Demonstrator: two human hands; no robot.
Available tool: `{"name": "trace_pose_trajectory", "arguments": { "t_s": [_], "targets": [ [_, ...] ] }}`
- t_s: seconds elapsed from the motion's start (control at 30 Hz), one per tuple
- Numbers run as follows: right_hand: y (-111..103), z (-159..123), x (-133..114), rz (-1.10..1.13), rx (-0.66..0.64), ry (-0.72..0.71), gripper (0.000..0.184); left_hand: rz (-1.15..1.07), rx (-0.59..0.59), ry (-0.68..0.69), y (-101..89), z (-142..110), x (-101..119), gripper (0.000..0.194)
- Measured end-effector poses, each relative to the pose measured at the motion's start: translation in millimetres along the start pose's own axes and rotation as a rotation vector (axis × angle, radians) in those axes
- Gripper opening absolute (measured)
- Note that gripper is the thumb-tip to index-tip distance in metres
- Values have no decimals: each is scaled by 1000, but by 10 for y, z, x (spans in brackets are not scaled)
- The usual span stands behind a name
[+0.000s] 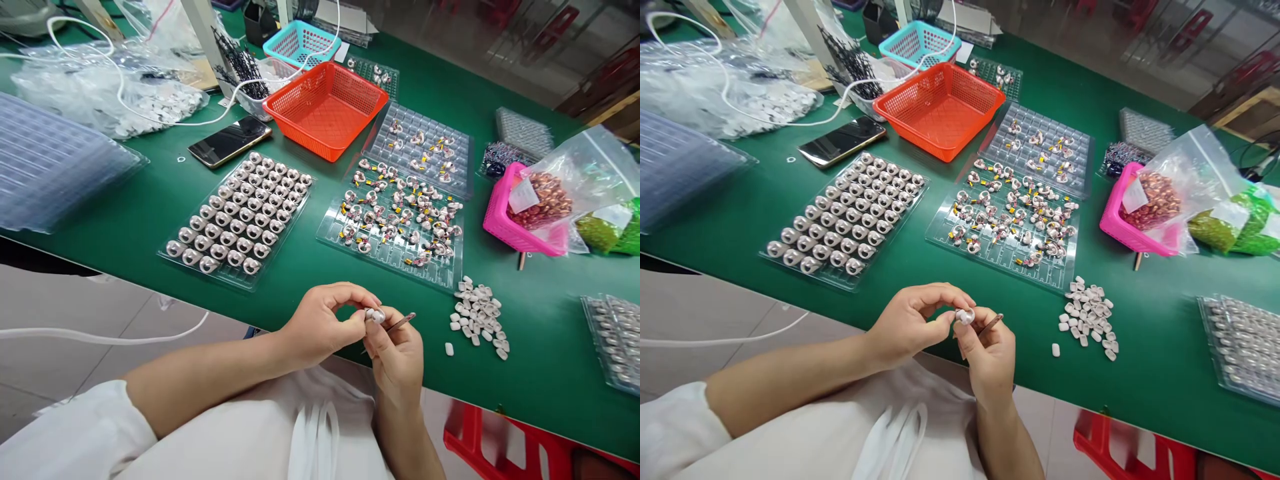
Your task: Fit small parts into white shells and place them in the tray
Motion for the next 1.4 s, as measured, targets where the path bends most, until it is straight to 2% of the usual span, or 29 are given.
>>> {"name": "trace_pose_trajectory", "arguments": {
  "t_s": [0.4,0.57,0.67,0.77,0.93,1.13,1.4],
  "targets": [
    [133,67,48,250,-17,122,27,107,25,157,-15,-14,201,18],
    [142,89,127,290,-69,173,28,130,-29,166,3,-8,219,20],
    [157,89,135,338,-125,176,28,112,-101,178,33,-5,246,20],
    [188,80,143,370,-181,193,27,62,-162,141,49,8,226,19],
    [243,65,167,413,-252,239,25,54,-186,80,35,24,179,15],
    [320,40,170,433,-330,270,27,149,-238,173,60,-19,262,15],
    [274,39,169,388,-276,225,29,175,-249,237,52,-44,312,16]
  ]
}}
Point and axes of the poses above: each hand's wrist, its own z-axis towards the middle knuckle, its own y-axis out of the palm, x = y × z, the point moved 10 cm from there along z, towards the middle knuckle
